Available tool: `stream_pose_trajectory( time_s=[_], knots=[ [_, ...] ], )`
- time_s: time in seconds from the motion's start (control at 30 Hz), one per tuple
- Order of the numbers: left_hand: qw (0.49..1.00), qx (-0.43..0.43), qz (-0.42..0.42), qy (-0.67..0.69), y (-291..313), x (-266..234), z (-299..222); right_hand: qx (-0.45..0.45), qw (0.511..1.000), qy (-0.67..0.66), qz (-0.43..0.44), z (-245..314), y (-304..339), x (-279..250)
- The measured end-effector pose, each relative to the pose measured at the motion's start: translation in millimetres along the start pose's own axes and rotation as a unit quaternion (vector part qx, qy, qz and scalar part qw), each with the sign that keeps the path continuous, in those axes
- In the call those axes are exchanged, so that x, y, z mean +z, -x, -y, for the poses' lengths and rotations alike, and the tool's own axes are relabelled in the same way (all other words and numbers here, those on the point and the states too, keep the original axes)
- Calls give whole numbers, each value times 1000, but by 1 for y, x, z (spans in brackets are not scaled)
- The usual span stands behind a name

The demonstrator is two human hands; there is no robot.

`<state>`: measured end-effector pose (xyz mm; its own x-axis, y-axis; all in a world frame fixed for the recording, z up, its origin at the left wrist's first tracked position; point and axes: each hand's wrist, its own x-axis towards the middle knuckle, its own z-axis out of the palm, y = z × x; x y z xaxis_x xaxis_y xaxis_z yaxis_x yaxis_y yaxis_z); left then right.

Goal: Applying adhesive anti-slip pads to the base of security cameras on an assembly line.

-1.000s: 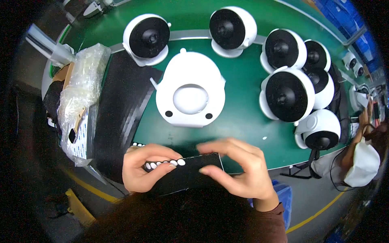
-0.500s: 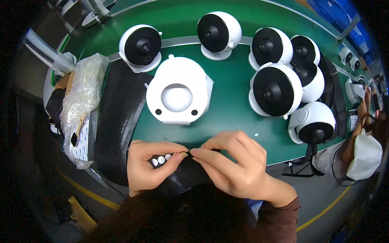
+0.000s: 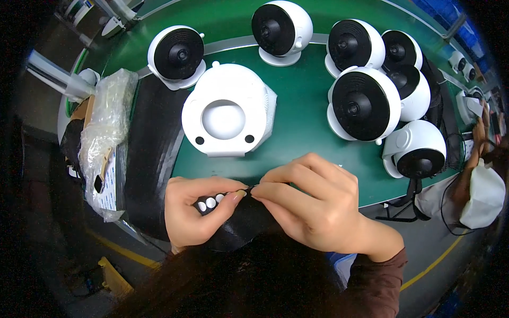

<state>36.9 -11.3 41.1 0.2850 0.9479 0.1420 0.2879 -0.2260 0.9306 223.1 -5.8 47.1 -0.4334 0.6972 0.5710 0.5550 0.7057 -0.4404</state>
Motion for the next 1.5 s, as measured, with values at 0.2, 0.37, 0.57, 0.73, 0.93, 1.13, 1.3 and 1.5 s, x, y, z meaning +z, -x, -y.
stream_pose_trajectory(
  time_s=[0.2, 0.37, 0.57, 0.73, 0.93, 1.13, 1.3, 1.5],
  knots=[
    [1000, 10, -14, -7, 1, 0, 1, 8, 1000, 8, -3, 2, -2, 1],
    [1000, 16, -15, -6, 1, 1, 4, 32, 999, -15, 32, 2, -5, -3],
    [1000, 2, -5, -6, 0, 2, 3, 39, 996, -40, 72, -4, -9, -2],
    [999, -29, -10, 41, 0, 1, 9, -6, 999, -25, 22, -7, -4, 9],
    [999, -37, 1, 33, 0, -3, 10, 6, 999, -35, 36, -7, -10, 9],
    [999, -6, -2, 33, -2, -4, 12, 2, 997, -51, 64, -9, -14, 7],
    [997, 47, -46, 36, 0, -3, 16, 79, 986, -134, 63, -4, -23, -1],
    [994, 34, -76, -66, 9, -7, 18, 277, 928, -224, -112, -25, -39, 8]
  ],
)
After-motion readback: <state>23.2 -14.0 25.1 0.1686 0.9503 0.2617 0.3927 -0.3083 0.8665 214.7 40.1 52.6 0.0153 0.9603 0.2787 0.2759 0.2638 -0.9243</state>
